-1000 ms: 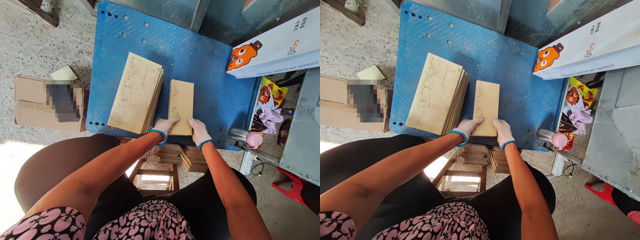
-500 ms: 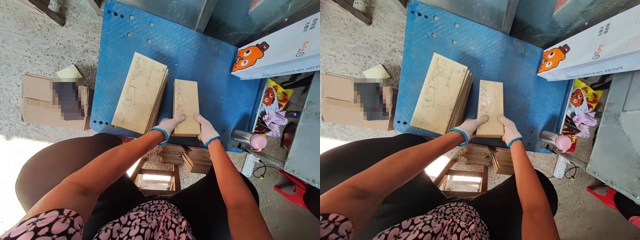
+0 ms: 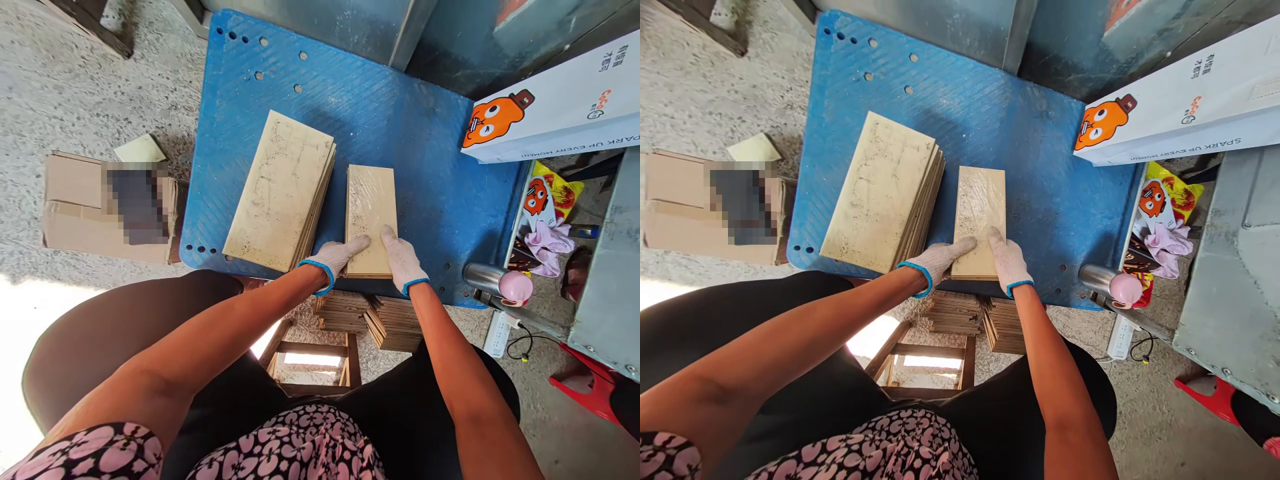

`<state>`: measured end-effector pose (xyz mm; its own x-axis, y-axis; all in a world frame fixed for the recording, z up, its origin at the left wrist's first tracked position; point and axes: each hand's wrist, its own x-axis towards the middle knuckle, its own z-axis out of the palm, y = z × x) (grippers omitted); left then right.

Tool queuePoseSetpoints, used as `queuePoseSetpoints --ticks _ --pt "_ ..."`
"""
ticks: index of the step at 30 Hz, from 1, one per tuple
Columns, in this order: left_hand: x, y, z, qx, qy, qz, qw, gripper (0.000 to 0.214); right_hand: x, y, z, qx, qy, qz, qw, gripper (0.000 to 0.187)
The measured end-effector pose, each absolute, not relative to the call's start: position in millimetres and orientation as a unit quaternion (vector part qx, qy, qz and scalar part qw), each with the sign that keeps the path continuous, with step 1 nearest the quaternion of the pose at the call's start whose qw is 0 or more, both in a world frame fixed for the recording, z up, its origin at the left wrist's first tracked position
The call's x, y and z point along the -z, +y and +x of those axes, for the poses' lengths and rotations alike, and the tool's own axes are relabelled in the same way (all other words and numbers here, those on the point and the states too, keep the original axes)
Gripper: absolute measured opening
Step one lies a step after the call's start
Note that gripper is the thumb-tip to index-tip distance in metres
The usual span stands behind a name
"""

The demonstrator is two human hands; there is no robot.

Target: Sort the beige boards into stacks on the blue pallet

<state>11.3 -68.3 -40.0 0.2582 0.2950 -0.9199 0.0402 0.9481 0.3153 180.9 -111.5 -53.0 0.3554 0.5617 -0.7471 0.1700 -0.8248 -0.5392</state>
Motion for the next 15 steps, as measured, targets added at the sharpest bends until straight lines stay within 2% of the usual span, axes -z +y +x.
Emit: queuePoseSetpoints --ticks 5,12,15 --pt "28.0 -65.2 5.2 -0.087 0.585 0.149 0.793 0.038 35.9 -111.6 170.2 -0.525 -0.168 -0.795 0.252 0.051" --pt "5.8 -53.2 3.5 -0.154 0.527 0.192 0.814 0.056 -15.6 -101.2 156.7 -0.521 -0.122 -0.785 0.311 0.053" --pt "-6.9 -32.8 0.7 -0.203 0.471 0.181 0.839 0.060 -32.8 -105.1 156.2 -0.517 -0.126 -0.790 0.305 0.056"
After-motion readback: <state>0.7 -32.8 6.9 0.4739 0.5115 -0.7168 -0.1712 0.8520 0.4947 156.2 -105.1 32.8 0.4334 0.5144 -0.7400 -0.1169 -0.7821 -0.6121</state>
